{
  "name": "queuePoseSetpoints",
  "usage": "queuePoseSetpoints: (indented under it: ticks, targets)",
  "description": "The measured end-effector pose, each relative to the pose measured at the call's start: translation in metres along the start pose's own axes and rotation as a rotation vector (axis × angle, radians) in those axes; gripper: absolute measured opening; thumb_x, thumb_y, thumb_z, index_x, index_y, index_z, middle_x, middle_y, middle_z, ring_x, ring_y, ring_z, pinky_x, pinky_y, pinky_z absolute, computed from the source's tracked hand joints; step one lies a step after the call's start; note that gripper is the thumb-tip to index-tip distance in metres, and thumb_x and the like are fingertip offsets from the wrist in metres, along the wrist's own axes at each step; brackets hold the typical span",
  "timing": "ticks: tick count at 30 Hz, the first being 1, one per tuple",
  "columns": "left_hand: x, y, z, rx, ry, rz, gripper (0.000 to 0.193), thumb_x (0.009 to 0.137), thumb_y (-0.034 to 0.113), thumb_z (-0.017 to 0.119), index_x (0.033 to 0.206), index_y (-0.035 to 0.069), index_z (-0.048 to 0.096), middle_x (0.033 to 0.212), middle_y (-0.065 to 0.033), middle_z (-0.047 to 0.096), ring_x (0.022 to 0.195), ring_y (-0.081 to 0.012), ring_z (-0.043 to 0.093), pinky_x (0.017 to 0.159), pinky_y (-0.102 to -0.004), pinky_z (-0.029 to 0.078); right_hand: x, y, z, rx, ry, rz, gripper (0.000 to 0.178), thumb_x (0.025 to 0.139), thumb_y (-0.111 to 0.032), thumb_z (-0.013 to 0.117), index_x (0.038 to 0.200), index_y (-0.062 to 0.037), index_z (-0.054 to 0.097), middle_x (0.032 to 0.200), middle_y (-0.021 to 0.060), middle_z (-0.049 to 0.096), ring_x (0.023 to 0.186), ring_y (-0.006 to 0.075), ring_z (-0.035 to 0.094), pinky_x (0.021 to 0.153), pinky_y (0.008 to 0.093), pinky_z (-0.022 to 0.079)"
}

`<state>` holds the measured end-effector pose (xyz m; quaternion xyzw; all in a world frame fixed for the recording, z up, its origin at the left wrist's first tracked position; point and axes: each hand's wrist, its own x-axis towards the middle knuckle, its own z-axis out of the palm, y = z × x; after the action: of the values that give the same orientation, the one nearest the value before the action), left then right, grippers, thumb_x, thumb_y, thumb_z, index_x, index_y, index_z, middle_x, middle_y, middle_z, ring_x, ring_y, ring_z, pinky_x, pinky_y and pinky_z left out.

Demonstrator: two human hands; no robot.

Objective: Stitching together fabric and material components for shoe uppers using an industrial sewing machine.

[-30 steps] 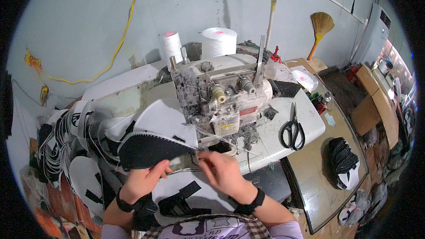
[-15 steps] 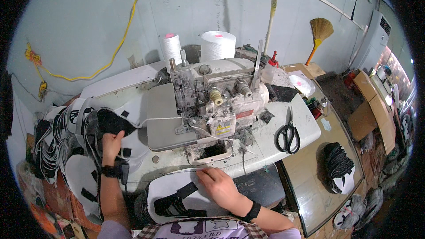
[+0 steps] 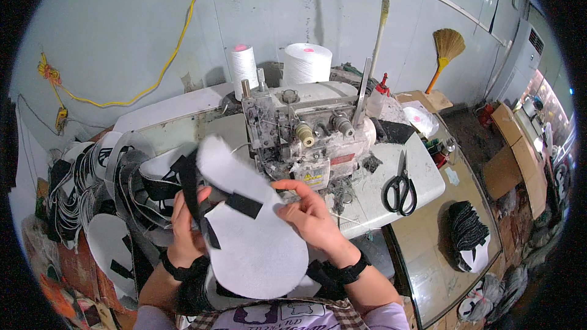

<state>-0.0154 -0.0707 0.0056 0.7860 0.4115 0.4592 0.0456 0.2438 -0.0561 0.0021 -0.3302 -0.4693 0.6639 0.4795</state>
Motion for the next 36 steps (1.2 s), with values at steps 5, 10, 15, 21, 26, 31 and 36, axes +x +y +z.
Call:
queuePoseSetpoints:
  ticks: [5,10,15,21,26,31,36]
  targets:
    - [0.036,-0.011,0.021,-0.819,0.088,-0.588,0.044,0.101,0.031,0.034,0.108,-0.004,0.060,0.104,-0.0143,0.064,0.101,-0.0215,0.060,0.092,-0.0346,0.045,0.002,0.023,0.022,-0.200,0.169,-0.086,0.025,0.095,-0.008,0.053,0.117,-0.0043,0.063,0.077,-0.0052,0.058,0.060,0.0015,0.044,0.056,0.0175,0.039]
    - [0.069,-0.055,0.014,-0.913,0.287,-0.674,0.039,0.098,0.033,0.045,0.115,-0.001,0.057,0.105,-0.0081,0.064,0.095,-0.0139,0.059,0.085,-0.0275,0.046,0.010,0.036,0.028,-0.158,0.018,-0.045,0.028,0.097,-0.011,0.051,0.123,-0.0061,0.060,0.077,-0.0026,0.063,0.066,0.0022,0.053,0.060,0.0171,0.043]
    - [0.044,-0.045,-0.033,-0.834,0.307,-0.936,0.023,0.093,0.025,0.057,0.096,0.003,0.062,0.084,-0.0067,0.062,0.068,-0.0198,0.056,0.061,-0.0368,0.046,0.020,0.038,0.029,-0.003,-0.117,-0.017,0.031,0.097,-0.008,0.049,0.127,-0.0059,0.056,0.086,0.0040,0.066,0.073,0.0053,0.059,0.066,0.0198,0.048]
    - [-0.024,0.030,-0.044,-0.140,-0.357,-0.265,0.031,0.072,0.007,0.068,0.102,-0.003,0.066,0.094,-0.0146,0.067,0.082,-0.0256,0.065,0.075,-0.0361,0.050,0.011,0.039,0.018,-0.212,-0.037,-0.016,0.032,0.094,-0.001,0.048,0.124,-0.0039,0.058,0.096,0.0041,0.067,0.081,0.0081,0.061,0.075,0.0211,0.049]
    - [-0.029,0.035,-0.035,-0.456,-0.492,-0.442,0.019,0.081,0.004,0.059,0.097,-0.002,0.067,0.086,-0.0108,0.067,0.078,-0.0159,0.062,0.069,-0.0281,0.046,-0.004,0.027,0.014,-0.603,0.002,-0.416,0.033,0.081,0.009,0.049,0.109,0.0001,0.064,0.095,0.0172,0.067,0.079,0.0221,0.066,0.072,0.0272,0.051]
    - [-0.009,0.021,-0.007,-0.764,-0.189,-0.587,0.033,0.099,0.015,0.041,0.102,-0.008,0.065,0.076,-0.0043,0.064,0.079,-0.0096,0.060,0.071,-0.0245,0.046,-0.016,0.014,0.013,-0.752,-0.005,-0.447,0.013,0.075,0.006,0.057,0.087,0.0038,0.059,0.073,0.0166,0.058,0.065,0.0337,0.060,0.057,0.0354,0.048]
    - [0.010,0.026,-0.013,-0.773,-0.202,-0.599,0.034,0.101,0.022,0.034,0.114,-0.004,0.052,0.108,-0.0162,0.062,0.093,-0.0241,0.064,0.084,-0.0368,0.050,-0.023,0.016,0.030,-0.956,-0.124,-0.677,0.038,0.070,0.002,0.062,0.108,-0.0024,0.062,0.073,0.0145,0.059,0.063,0.0326,0.060,0.057,0.0394,0.049]
